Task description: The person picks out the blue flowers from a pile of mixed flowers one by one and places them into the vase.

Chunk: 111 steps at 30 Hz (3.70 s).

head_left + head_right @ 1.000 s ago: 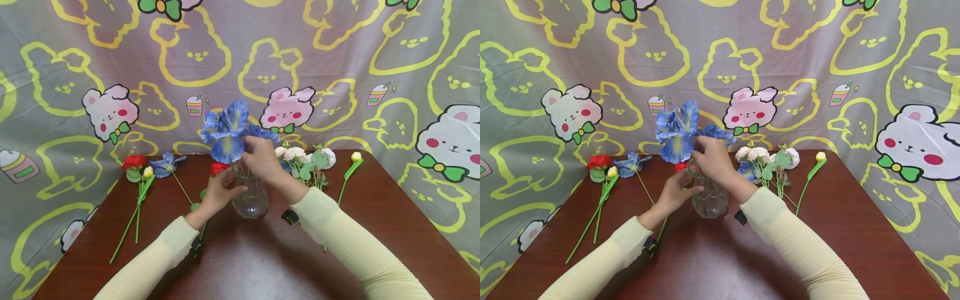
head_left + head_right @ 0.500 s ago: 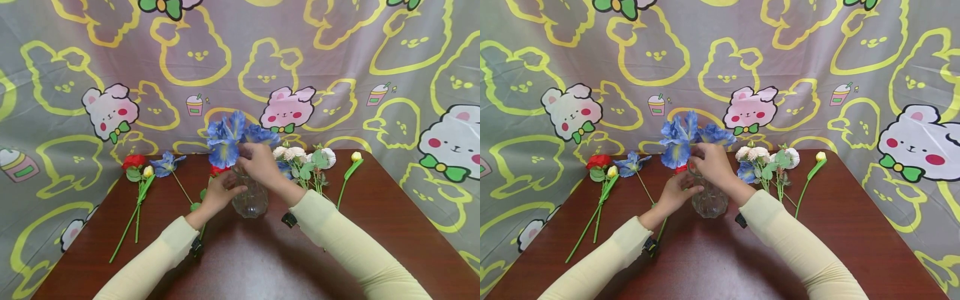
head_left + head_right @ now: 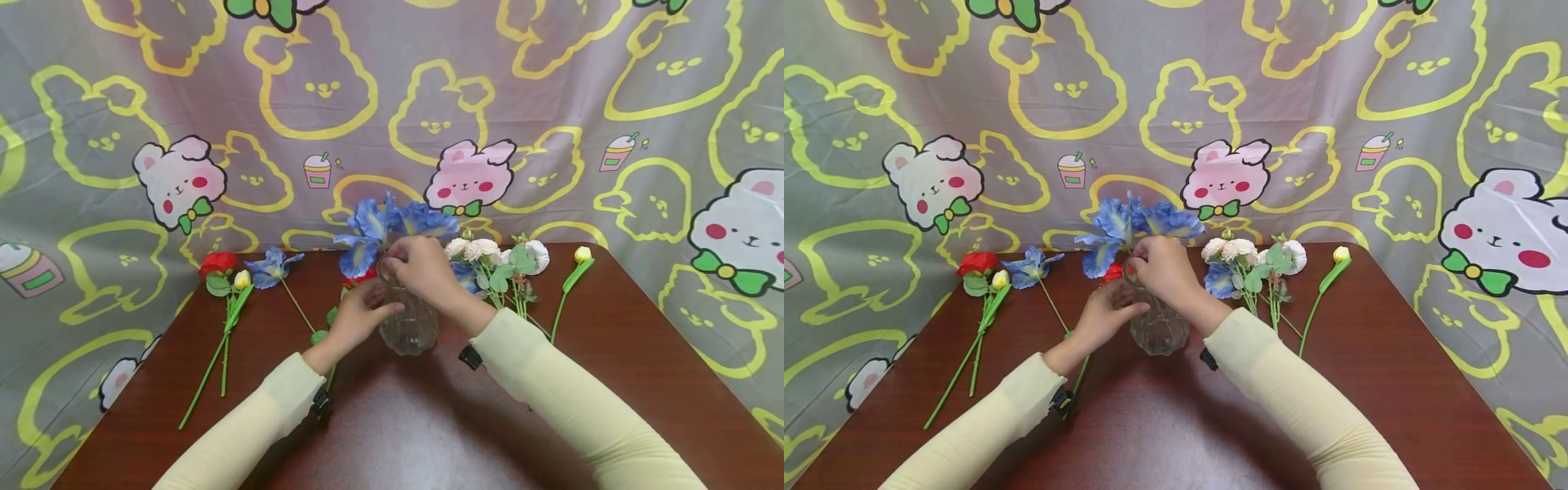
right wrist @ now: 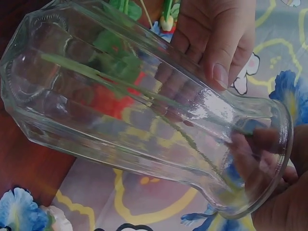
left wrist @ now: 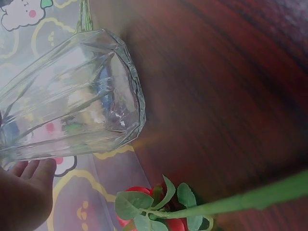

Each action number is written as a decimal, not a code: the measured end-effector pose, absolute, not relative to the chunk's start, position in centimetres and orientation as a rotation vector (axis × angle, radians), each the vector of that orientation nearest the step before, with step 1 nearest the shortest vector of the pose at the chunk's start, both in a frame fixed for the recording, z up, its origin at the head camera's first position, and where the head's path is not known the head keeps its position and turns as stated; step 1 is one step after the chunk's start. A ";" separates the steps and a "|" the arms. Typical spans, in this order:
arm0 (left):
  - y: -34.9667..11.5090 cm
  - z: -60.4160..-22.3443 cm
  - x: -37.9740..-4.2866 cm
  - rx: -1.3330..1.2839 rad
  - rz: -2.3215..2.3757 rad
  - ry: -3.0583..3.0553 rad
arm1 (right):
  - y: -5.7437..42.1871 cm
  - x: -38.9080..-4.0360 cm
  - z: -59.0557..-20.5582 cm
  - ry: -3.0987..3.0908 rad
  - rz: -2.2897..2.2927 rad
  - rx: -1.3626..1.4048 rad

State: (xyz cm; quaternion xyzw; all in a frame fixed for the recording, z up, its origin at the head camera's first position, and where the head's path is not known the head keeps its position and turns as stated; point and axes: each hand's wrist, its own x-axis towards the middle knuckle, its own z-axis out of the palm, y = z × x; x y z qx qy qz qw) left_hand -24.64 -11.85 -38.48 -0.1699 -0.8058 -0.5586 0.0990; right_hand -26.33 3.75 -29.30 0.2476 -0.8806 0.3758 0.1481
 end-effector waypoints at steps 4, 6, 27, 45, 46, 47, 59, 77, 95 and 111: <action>-11.8 -38.4 -24.6 -0.502 -1.655 -2.373 | 3.6 -26.3 -29.1 -2.581 0.989 0.701; -11.8 -38.4 -24.6 -0.498 -1.659 -2.370 | 3.5 -26.3 -29.0 -2.608 0.940 0.697; -11.8 -37.5 -23.7 -0.521 -1.696 -2.359 | 3.0 -26.7 -28.3 -2.757 0.723 0.665; -12.0 -38.4 -24.4 -0.518 -1.738 -2.346 | 3.3 -26.1 -27.5 -2.770 0.779 0.652; -11.9 -38.0 -24.1 -0.526 -1.738 -2.345 | 3.4 -26.0 -27.3 -2.762 0.790 0.660; -11.9 -37.6 -23.9 -0.529 -1.740 -2.346 | 3.6 -25.9 -27.1 -2.755 0.800 0.671; -11.8 -37.7 -24.0 -0.527 -1.771 -2.330 | 5.5 -23.5 -24.8 -2.668 0.867 0.738; -11.9 -38.8 -24.8 -0.495 -1.723 -2.348 | 11.1 -22.5 -27.6 -2.489 1.057 0.855; -12.1 -38.9 -24.6 -0.485 -1.716 -2.396 | 11.9 -24.9 -33.1 -2.689 1.224 0.730; -12.1 -39.1 -24.8 -0.526 -1.741 -2.372 | 10.4 -26.7 -36.9 -2.582 1.583 0.782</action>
